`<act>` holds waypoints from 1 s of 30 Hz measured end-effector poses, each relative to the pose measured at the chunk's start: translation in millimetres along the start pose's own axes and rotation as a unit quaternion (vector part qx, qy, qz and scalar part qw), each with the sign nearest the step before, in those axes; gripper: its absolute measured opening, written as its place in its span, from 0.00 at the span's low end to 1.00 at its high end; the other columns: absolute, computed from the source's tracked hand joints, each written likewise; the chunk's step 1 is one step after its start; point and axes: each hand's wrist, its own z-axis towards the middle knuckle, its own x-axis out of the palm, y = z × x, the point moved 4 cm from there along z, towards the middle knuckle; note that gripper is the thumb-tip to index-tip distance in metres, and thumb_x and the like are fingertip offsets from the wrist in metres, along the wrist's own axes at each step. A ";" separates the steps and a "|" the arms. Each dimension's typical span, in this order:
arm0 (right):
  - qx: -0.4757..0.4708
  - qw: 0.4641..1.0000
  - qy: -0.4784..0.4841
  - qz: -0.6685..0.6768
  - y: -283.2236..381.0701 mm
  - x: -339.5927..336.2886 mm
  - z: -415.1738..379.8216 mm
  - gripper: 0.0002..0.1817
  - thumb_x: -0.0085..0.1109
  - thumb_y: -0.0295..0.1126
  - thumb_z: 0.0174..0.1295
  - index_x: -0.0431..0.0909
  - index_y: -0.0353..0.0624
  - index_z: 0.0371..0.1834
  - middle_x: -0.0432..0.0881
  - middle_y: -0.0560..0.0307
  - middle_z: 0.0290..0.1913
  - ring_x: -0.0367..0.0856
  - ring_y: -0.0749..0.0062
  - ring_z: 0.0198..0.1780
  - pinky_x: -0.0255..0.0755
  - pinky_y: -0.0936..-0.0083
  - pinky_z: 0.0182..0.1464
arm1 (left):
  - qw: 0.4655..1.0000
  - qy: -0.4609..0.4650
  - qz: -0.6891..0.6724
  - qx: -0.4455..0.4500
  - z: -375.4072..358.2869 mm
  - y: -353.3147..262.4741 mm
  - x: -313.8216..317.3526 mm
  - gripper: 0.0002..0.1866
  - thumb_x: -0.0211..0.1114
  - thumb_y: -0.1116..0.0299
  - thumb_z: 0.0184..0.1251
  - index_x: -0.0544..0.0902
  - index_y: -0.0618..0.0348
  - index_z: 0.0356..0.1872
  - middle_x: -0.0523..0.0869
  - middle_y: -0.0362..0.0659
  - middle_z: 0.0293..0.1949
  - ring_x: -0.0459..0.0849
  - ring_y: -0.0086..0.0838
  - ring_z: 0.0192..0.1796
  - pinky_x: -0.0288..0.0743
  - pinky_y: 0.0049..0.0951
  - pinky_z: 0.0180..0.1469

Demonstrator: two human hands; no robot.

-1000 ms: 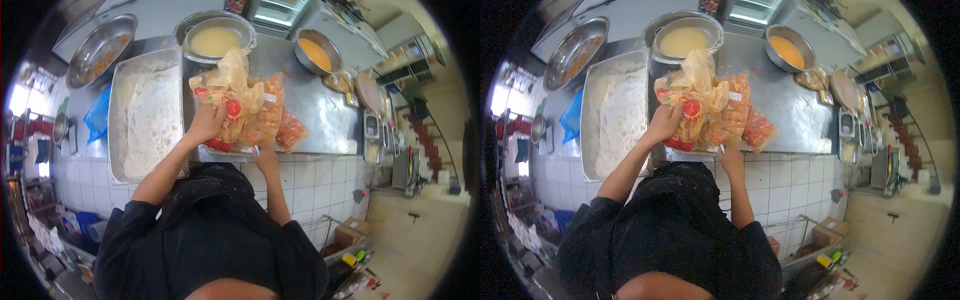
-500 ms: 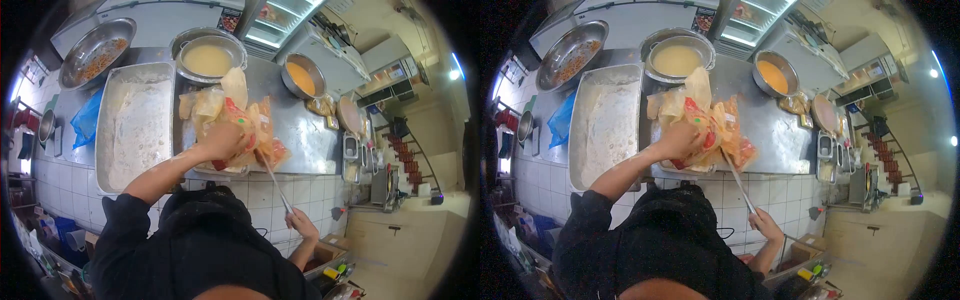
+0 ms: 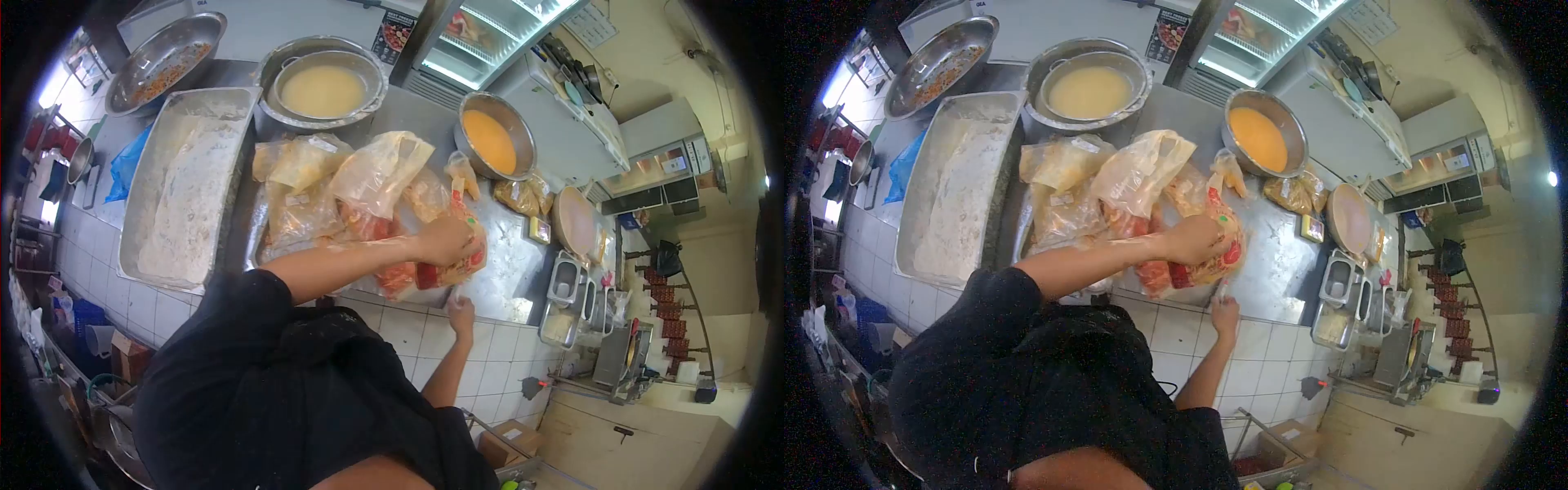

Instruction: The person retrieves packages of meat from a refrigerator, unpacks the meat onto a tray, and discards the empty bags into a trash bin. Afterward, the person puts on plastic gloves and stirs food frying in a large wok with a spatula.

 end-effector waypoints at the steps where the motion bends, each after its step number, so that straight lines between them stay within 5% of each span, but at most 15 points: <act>1: 0.006 0.989 -0.056 0.140 -2.5 -1.7 3.2 0.24 0.53 0.48 0.66 0.74 0.38 0.53 0.79 0.41 0.46 0.77 0.55 0.50 0.70 0.64 0.50 | 1.000 0.019 -0.010 -0.008 8.3 1.6 15.1 0.26 0.51 0.54 0.70 0.81 0.68 0.22 0.80 0.62 0.25 0.81 0.56 0.30 0.73 0.51 0.37; 3: 0.009 0.895 -0.163 0.414 -0.6 3.7 17.0 0.29 0.54 0.50 0.66 0.70 0.40 0.63 0.74 0.41 0.58 0.72 0.54 0.60 0.67 0.64 0.58 | 0.999 -0.012 -0.021 0.023 20.2 2.9 37.8 0.26 0.51 0.54 0.70 0.81 0.68 0.22 0.80 0.62 0.24 0.81 0.56 0.30 0.73 0.51 0.37; 6: 0.143 0.763 -0.071 0.626 42.9 -12.0 10.2 0.31 0.59 0.46 0.65 0.64 0.42 0.67 0.66 0.45 0.66 0.64 0.53 0.67 0.60 0.60 0.65 | 0.999 -0.007 -0.039 0.006 37.4 30.2 89.3 0.24 0.53 0.56 0.69 0.82 0.66 0.22 0.82 0.61 0.26 0.82 0.54 0.30 0.73 0.51 0.38; 9: 0.041 0.903 -0.319 0.286 46.4 -11.0 32.0 0.29 0.62 0.39 0.62 0.66 0.42 0.65 0.68 0.45 0.64 0.65 0.54 0.66 0.60 0.59 0.67 | 0.987 0.151 0.042 0.025 40.0 73.3 150.1 0.19 0.55 0.59 0.65 0.82 0.63 0.23 0.84 0.56 0.29 0.83 0.51 0.34 0.73 0.50 0.41; 10: -0.001 0.895 -0.369 0.252 63.7 -27.0 35.4 0.29 0.64 0.34 0.59 0.67 0.41 0.64 0.69 0.43 0.64 0.66 0.52 0.66 0.60 0.58 0.67 | 0.970 0.222 0.089 0.042 36.2 84.3 159.0 0.17 0.56 0.60 0.64 0.83 0.62 0.24 0.85 0.54 0.31 0.83 0.49 0.35 0.73 0.49 0.42; 12: -0.126 0.900 -0.390 0.149 112.1 -63.9 49.8 0.31 0.67 0.36 0.57 0.67 0.40 0.63 0.70 0.41 0.62 0.65 0.48 0.66 0.59 0.58 0.68 | 0.974 0.200 0.102 -0.015 25.3 91.6 117.9 0.10 0.62 0.63 0.57 0.83 0.60 0.30 0.86 0.50 0.37 0.83 0.47 0.41 0.74 0.46 0.46; 13: -0.188 0.894 -0.396 0.097 133.1 -75.0 61.2 0.33 0.69 0.38 0.56 0.67 0.39 0.63 0.71 0.39 0.61 0.65 0.46 0.66 0.59 0.57 0.68 | 0.994 0.060 0.079 -0.038 16.6 75.8 67.9 0.10 0.64 0.64 0.54 0.83 0.60 0.32 0.85 0.50 0.38 0.82 0.47 0.42 0.74 0.44 0.47; 15: -0.196 0.954 -0.141 0.180 165.4 -62.5 108.5 0.34 0.69 0.40 0.55 0.67 0.42 0.64 0.69 0.38 0.65 0.62 0.42 0.69 0.57 0.52 0.69 | 0.964 -0.238 0.118 -0.016 -12.2 92.3 -19.5 0.15 0.69 0.61 0.51 0.83 0.61 0.35 0.84 0.50 0.40 0.81 0.47 0.45 0.74 0.43 0.49; 16: -0.217 0.961 -0.145 0.093 181.5 -51.5 124.8 0.35 0.67 0.43 0.55 0.68 0.43 0.65 0.69 0.39 0.65 0.62 0.43 0.69 0.56 0.51 0.69 | 0.944 -0.282 0.134 -0.107 -26.9 91.2 -69.0 0.19 0.69 0.56 0.52 0.83 0.58 0.40 0.83 0.49 0.44 0.80 0.46 0.49 0.73 0.45 0.52; 19: -0.191 0.960 -0.161 -0.125 185.8 18.9 178.2 0.30 0.62 0.45 0.55 0.73 0.45 0.60 0.75 0.40 0.59 0.70 0.47 0.63 0.62 0.54 0.65 | 0.784 -0.307 0.483 -0.240 -81.9 152.1 -122.1 0.33 0.71 0.52 0.49 0.76 0.50 0.59 0.78 0.52 0.55 0.78 0.45 0.55 0.71 0.49 0.55; 22: -0.185 0.969 -0.091 -0.134 188.5 45.0 228.5 0.18 0.56 0.42 0.57 0.79 0.46 0.48 0.81 0.40 0.46 0.79 0.48 0.51 0.69 0.55 0.55 | 0.855 -0.107 0.406 -0.305 -110.6 192.3 -128.1 0.35 0.69 0.57 0.51 0.72 0.50 0.63 0.76 0.52 0.56 0.78 0.47 0.55 0.73 0.47 0.55; 23: -0.189 0.975 -0.047 -0.108 188.0 44.7 242.4 0.15 0.53 0.40 0.59 0.80 0.45 0.43 0.84 0.41 0.41 0.82 0.48 0.47 0.71 0.54 0.51 | 0.865 -0.148 0.374 -0.301 -123.0 208.0 -132.2 0.34 0.68 0.60 0.51 0.73 0.51 0.64 0.77 0.53 0.55 0.78 0.47 0.55 0.73 0.45 0.55; 25: -0.264 0.954 -0.143 -0.018 184.1 34.4 243.9 0.08 0.50 0.31 0.58 0.80 0.43 0.34 0.83 0.41 0.33 0.83 0.46 0.37 0.72 0.54 0.41 | 0.882 -0.219 0.298 -0.292 -153.2 234.0 -121.1 0.32 0.66 0.68 0.52 0.73 0.52 0.64 0.78 0.53 0.53 0.78 0.47 0.54 0.75 0.43 0.54; 27: -0.227 0.954 -0.181 0.070 176.4 10.1 252.6 0.08 0.52 0.28 0.57 0.80 0.43 0.35 0.83 0.46 0.30 0.82 0.49 0.36 0.73 0.57 0.39 | 0.891 -0.226 0.288 -0.269 -166.2 227.8 -117.8 0.29 0.62 0.76 0.52 0.75 0.54 0.61 0.80 0.52 0.47 0.79 0.47 0.51 0.76 0.40 0.52; 30: -0.225 0.950 -0.199 0.088 170.9 -22.7 287.3 0.11 0.62 0.35 0.53 0.81 0.43 0.37 0.81 0.44 0.45 0.79 0.49 0.48 0.72 0.59 0.48 | 0.902 -0.212 0.282 -0.247 -185.6 181.6 -98.7 0.27 0.62 0.74 0.54 0.76 0.55 0.60 0.81 0.51 0.42 0.80 0.46 0.47 0.75 0.42 0.50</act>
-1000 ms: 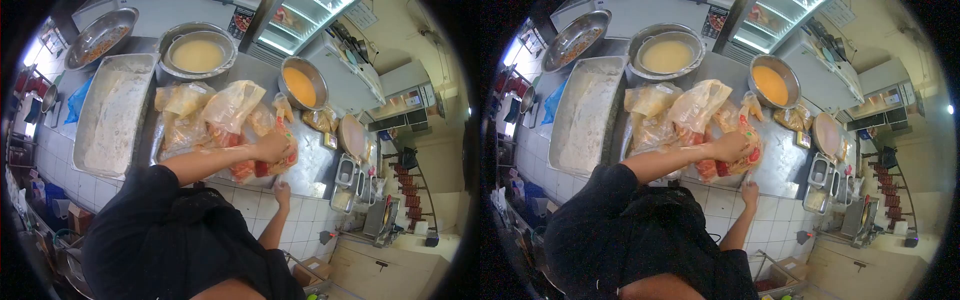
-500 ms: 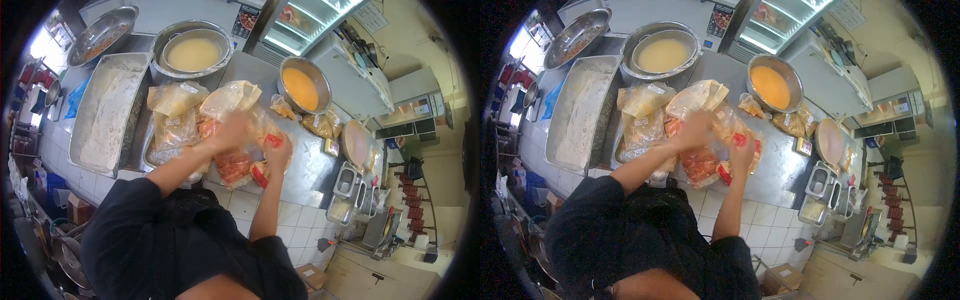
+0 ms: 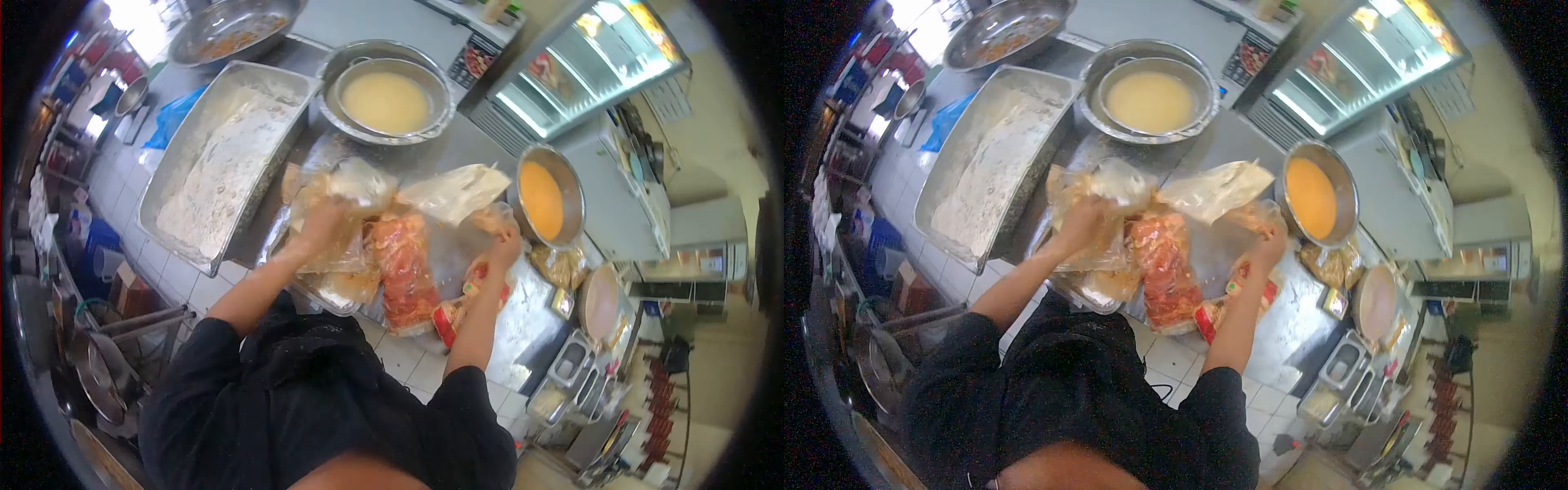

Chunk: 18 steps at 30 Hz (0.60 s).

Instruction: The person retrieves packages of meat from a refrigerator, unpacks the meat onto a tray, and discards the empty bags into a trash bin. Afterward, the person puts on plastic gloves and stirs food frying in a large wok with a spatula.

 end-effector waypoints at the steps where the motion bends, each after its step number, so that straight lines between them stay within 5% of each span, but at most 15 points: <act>1: 0.009 0.997 -0.027 -0.075 -2.5 2.7 8.0 0.14 0.66 0.39 0.51 0.81 0.43 0.38 0.78 0.42 0.52 0.77 0.48 0.53 0.72 0.60 0.52 | 1.000 0.005 -0.005 0.005 -14.0 -14.4 -4.6 0.25 0.61 0.73 0.56 0.76 0.55 0.59 0.81 0.51 0.41 0.80 0.45 0.45 0.75 0.42 0.49; 4: 0.041 0.990 -0.036 -0.131 3.3 25.6 20.7 0.13 0.66 0.38 0.51 0.81 0.41 0.34 0.76 0.45 0.56 0.74 0.47 0.56 0.69 0.61 0.57 | 0.969 0.152 -0.081 -0.175 -59.2 -21.8 17.5 0.26 0.65 0.60 0.58 0.77 0.54 0.59 0.80 0.54 0.45 0.78 0.46 0.52 0.71 0.44 0.54; 7: 0.103 0.966 0.086 -0.222 19.6 52.8 22.4 0.19 0.69 0.40 0.49 0.80 0.43 0.42 0.79 0.43 0.52 0.76 0.47 0.56 0.70 0.58 0.57 | 0.982 0.160 0.012 -0.103 -79.3 -38.9 1.2 0.41 0.70 0.44 0.48 0.73 0.53 0.64 0.74 0.56 0.59 0.67 0.55 0.66 0.59 0.59 0.65; 8: 0.102 0.972 0.104 -0.182 17.5 61.8 29.5 0.22 0.69 0.40 0.49 0.78 0.44 0.46 0.80 0.42 0.51 0.76 0.46 0.56 0.70 0.57 0.57 | 0.985 0.129 0.056 -0.100 -88.0 -40.7 1.8 0.49 0.71 0.34 0.40 0.72 0.52 0.65 0.63 0.58 0.69 0.56 0.63 0.70 0.46 0.65 0.69; 12: 0.099 0.987 0.114 -0.060 17.3 60.1 37.0 0.33 0.70 0.40 0.47 0.71 0.47 0.58 0.82 0.40 0.47 0.78 0.43 0.54 0.71 0.53 0.55 | 0.987 0.034 0.139 -0.072 -88.9 -36.9 -15.0 0.59 0.72 0.27 0.30 0.69 0.52 0.67 0.44 0.61 0.76 0.47 0.68 0.73 0.41 0.64 0.72; 15: 0.063 0.995 0.074 -0.009 81.1 30.8 44.1 0.45 0.72 0.41 0.44 0.61 0.41 0.68 0.76 0.34 0.57 0.73 0.42 0.61 0.68 0.54 0.62 | 0.989 -0.096 -0.082 -0.072 -78.4 4.1 12.5 0.68 0.73 0.25 0.27 0.58 0.51 0.73 0.45 0.67 0.74 0.46 0.69 0.73 0.42 0.67 0.71; 18: 0.004 0.997 0.073 0.003 123.3 56.6 43.1 0.54 0.76 0.45 0.40 0.58 0.31 0.69 0.69 0.31 0.64 0.67 0.44 0.67 0.63 0.57 0.67 | 0.979 0.166 -0.017 -0.118 -71.1 -16.2 33.1 0.76 0.73 0.24 0.24 0.45 0.49 0.77 0.47 0.72 0.72 0.48 0.72 0.72 0.45 0.67 0.70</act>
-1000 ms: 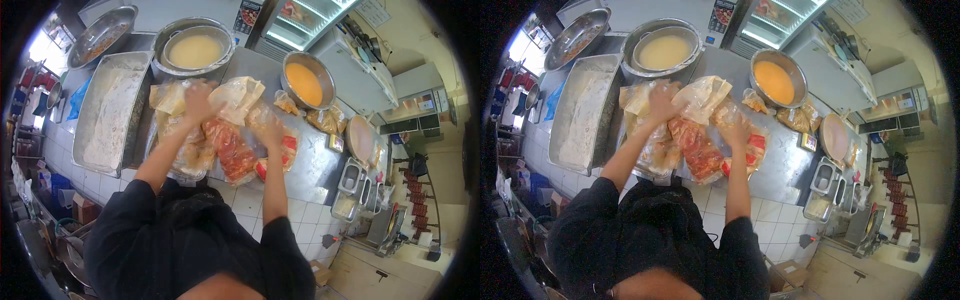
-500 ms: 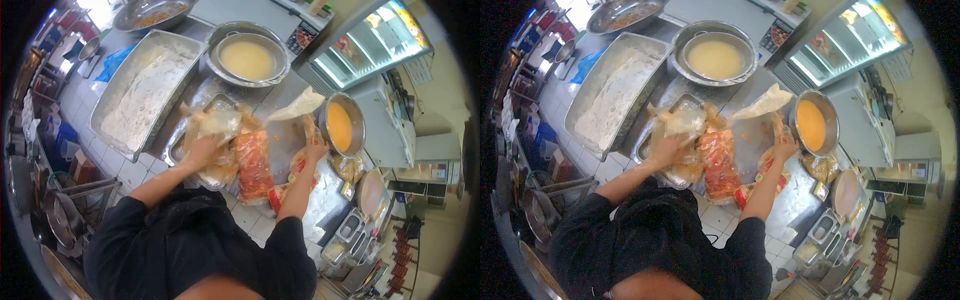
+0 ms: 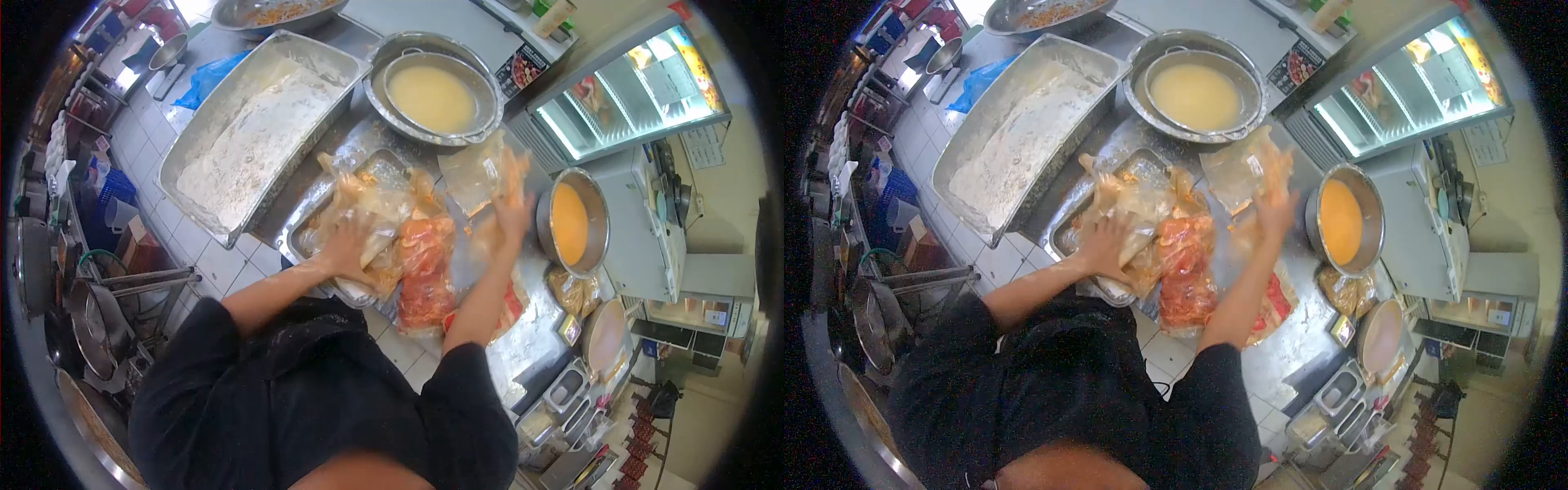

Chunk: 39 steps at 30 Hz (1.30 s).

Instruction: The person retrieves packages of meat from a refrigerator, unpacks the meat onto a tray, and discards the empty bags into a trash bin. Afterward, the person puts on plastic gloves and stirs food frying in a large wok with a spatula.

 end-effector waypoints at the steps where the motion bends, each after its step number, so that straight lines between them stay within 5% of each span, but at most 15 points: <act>1: 0.025 0.998 0.039 -0.045 7.5 26.4 11.4 0.58 0.77 0.47 0.39 0.55 0.28 0.70 0.67 0.31 0.66 0.64 0.45 0.69 0.61 0.59 0.70 | 0.999 0.024 0.040 -0.017 -2.6 -12.0 4.0 0.77 0.74 0.25 0.24 0.43 0.49 0.77 0.48 0.73 0.71 0.48 0.73 0.71 0.46 0.67 0.70; 3: 0.057 0.982 0.133 -0.120 5.7 83.5 20.4 0.61 0.77 0.54 0.38 0.55 0.29 0.71 0.64 0.33 0.69 0.64 0.44 0.69 0.60 0.61 0.70 | 0.990 0.058 0.120 -0.053 -5.2 -31.8 10.1 0.79 0.74 0.25 0.23 0.38 0.49 0.77 0.49 0.74 0.70 0.49 0.75 0.71 0.48 0.66 0.69; 6: 0.087 0.991 0.083 -0.054 33.0 92.2 -6.0 0.54 0.74 0.55 0.41 0.63 0.30 0.67 0.70 0.33 0.65 0.72 0.45 0.64 0.68 0.61 0.64 | 0.997 0.032 0.062 -0.031 -0.3 -27.8 22.2 0.74 0.74 0.28 0.31 0.39 0.46 0.78 0.57 0.71 0.68 0.49 0.77 0.70 0.48 0.70 0.68; 9: 0.147 0.984 0.093 -0.045 17.8 111.1 -1.9 0.39 0.70 0.54 0.44 0.78 0.35 0.55 0.82 0.37 0.52 0.82 0.46 0.52 0.75 0.59 0.54 | 0.999 0.042 0.029 0.002 -10.4 -25.9 17.2 0.67 0.74 0.35 0.40 0.39 0.40 0.78 0.62 0.68 0.66 0.52 0.78 0.68 0.51 0.66 0.69; 12: 0.070 0.995 0.069 -0.036 13.6 98.1 9.3 0.26 0.69 0.51 0.45 0.84 0.34 0.32 0.85 0.39 0.34 0.84 0.44 0.39 0.77 0.56 0.42 | 0.997 0.055 0.047 0.042 -11.7 -16.3 13.1 0.64 0.75 0.41 0.43 0.40 0.38 0.78 0.64 0.67 0.64 0.56 0.76 0.67 0.60 0.60 0.68; 16: -0.041 0.992 0.112 -0.028 90.7 24.4 -22.3 0.21 0.67 0.46 0.44 0.85 0.37 0.31 0.85 0.40 0.34 0.84 0.44 0.38 0.77 0.57 0.41 | 0.995 0.007 0.082 0.059 -6.5 -11.7 15.1 0.61 0.76 0.50 0.45 0.42 0.37 0.78 0.69 0.64 0.60 0.62 0.72 0.65 0.72 0.54 0.60; 23: -0.274 0.880 0.354 -0.159 141.4 95.7 -107.2 0.22 0.67 0.42 0.44 0.83 0.40 0.41 0.80 0.34 0.47 0.78 0.46 0.52 0.75 0.58 0.52 | 0.997 0.000 0.038 0.067 10.3 1.1 27.8 0.46 0.70 0.60 0.56 0.54 0.39 0.75 0.79 0.51 0.44 0.82 0.49 0.48 0.81 0.43 0.38; 29: -0.290 0.929 0.116 -0.200 150.1 107.9 -138.2 0.10 0.54 0.29 0.61 0.79 0.41 0.44 0.77 0.41 0.49 0.78 0.42 0.50 0.76 0.53 0.50 | 0.987 -0.060 0.070 0.129 30.0 10.8 33.2 0.46 0.70 0.64 0.54 0.56 0.40 0.74 0.80 0.51 0.34 0.84 0.45 0.35 0.78 0.42 0.34; 32: -0.270 0.927 0.145 -0.214 151.2 108.7 -140.5 0.08 0.48 0.25 0.64 0.79 0.40 0.40 0.77 0.40 0.47 0.79 0.44 0.50 0.77 0.56 0.48 | 0.996 0.033 0.014 0.087 11.0 -5.3 9.6 0.56 0.77 0.56 0.46 0.51 0.39 0.76 0.80 0.55 0.44 0.82 0.51 0.48 0.77 0.47 0.48; 35: -0.265 0.937 0.153 -0.169 148.6 110.9 -138.6 0.09 0.46 0.27 0.66 0.77 0.39 0.41 0.77 0.40 0.46 0.80 0.43 0.46 0.77 0.56 0.45 | 0.954 0.051 0.254 0.152 -22.4 -20.1 6.1 0.69 0.82 0.47 0.32 0.45 0.36 0.78 0.71 0.63 0.60 0.69 0.62 0.64 0.61 0.57 0.65; 36: -0.261 0.943 0.140 -0.153 146.3 110.3 -139.3 0.09 0.46 0.26 0.65 0.76 0.38 0.42 0.78 0.39 0.44 0.80 0.43 0.45 0.76 0.54 0.45 | 0.964 0.123 0.194 0.131 -19.6 -14.5 13.4 0.75 0.83 0.44 0.24 0.40 0.33 0.78 0.59 0.66 0.68 0.55 0.68 0.70 0.46 0.61 0.71; 39: -0.236 0.959 0.109 -0.114 156.4 98.9 -144.2 0.10 0.47 0.25 0.64 0.74 0.37 0.46 0.79 0.38 0.40 0.81 0.40 0.42 0.75 0.51 0.43 | 0.962 0.090 0.207 0.157 -12.1 -10.2 25.7 0.76 0.83 0.43 0.25 0.38 0.33 0.78 0.60 0.67 0.68 0.58 0.67 0.70 0.49 0.60 0.71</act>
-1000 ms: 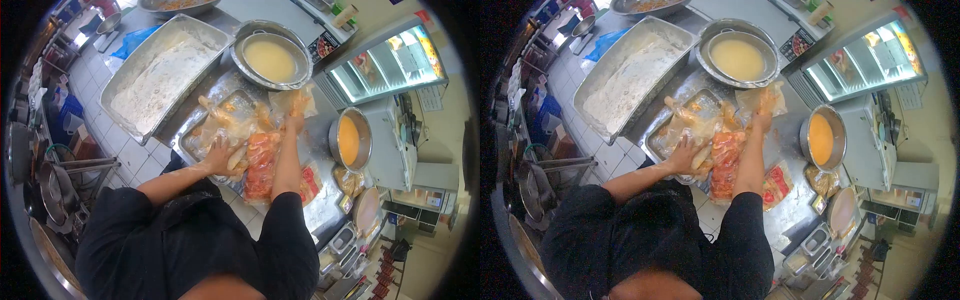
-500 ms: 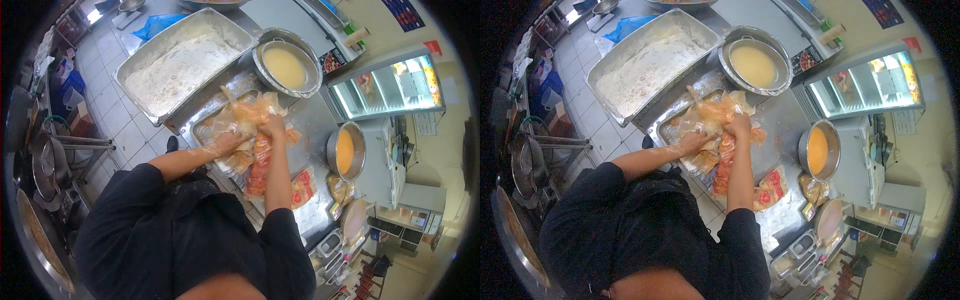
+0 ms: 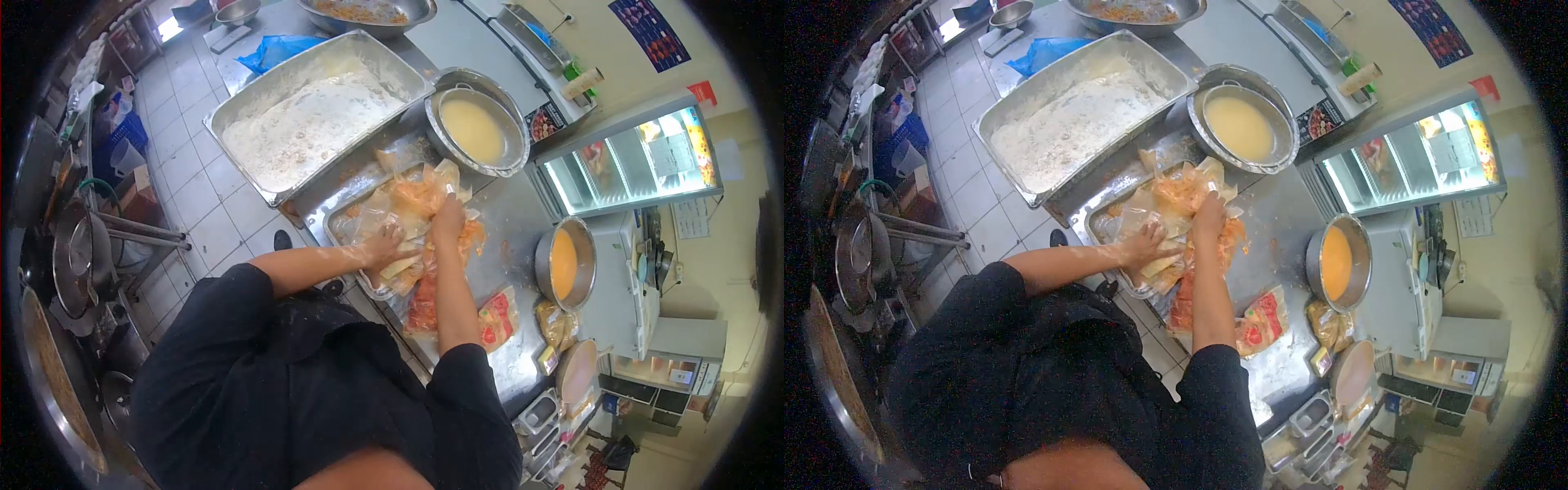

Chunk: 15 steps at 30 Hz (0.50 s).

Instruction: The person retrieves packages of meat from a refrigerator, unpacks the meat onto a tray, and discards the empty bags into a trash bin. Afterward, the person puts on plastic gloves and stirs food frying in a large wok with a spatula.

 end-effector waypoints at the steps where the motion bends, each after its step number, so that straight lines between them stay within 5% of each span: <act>1: 0.007 1.000 0.000 0.001 -2.5 -1.3 0.7 0.10 0.47 0.24 0.63 0.73 0.37 0.46 0.80 0.37 0.39 0.81 0.40 0.42 0.75 0.51 0.42 | 1.000 -0.022 0.012 0.000 -7.3 -0.7 -13.7 0.72 0.82 0.43 0.24 0.47 0.35 0.77 0.66 0.62 0.65 0.62 0.63 0.68 0.55 0.55 0.70; 4: 0.032 0.999 -0.003 0.037 -1.9 -4.1 1.6 0.10 0.49 0.27 0.64 0.73 0.37 0.46 0.82 0.35 0.38 0.82 0.39 0.43 0.75 0.51 0.42 | 0.990 -0.081 -0.114 0.022 1.9 15.3 -5.3 0.54 0.79 0.48 0.33 0.65 0.38 0.70 0.76 0.55 0.55 0.74 0.55 0.61 0.70 0.48 0.59; 7: 0.028 0.996 0.010 0.081 -1.7 -7.4 5.4 0.13 0.57 0.32 0.59 0.75 0.38 0.44 0.83 0.36 0.36 0.82 0.40 0.43 0.75 0.52 0.42 | 0.976 -0.189 -0.111 -0.012 33.4 29.9 38.6 0.32 0.73 0.57 0.46 0.76 0.43 0.58 0.82 0.48 0.40 0.83 0.47 0.46 0.78 0.43 0.45; 10: -0.066 0.990 0.042 0.116 -35.0 -3.8 28.7 0.17 0.66 0.35 0.50 0.79 0.39 0.42 0.84 0.39 0.34 0.82 0.40 0.42 0.76 0.55 0.42 | 0.975 -0.178 -0.136 -0.002 26.4 35.3 -3.3 0.18 0.64 0.70 0.50 0.79 0.50 0.46 0.83 0.49 0.32 0.85 0.47 0.37 0.79 0.43 0.39; 15: -0.103 0.974 0.094 0.180 -34.4 -65.1 24.5 0.19 0.71 0.36 0.47 0.82 0.40 0.42 0.85 0.42 0.41 0.84 0.45 0.45 0.76 0.60 0.46 | 0.934 -0.291 -0.207 -0.017 17.4 51.0 -34.2 0.19 0.64 0.72 0.51 0.82 0.45 0.47 0.85 0.46 0.33 0.85 0.44 0.40 0.78 0.41 0.41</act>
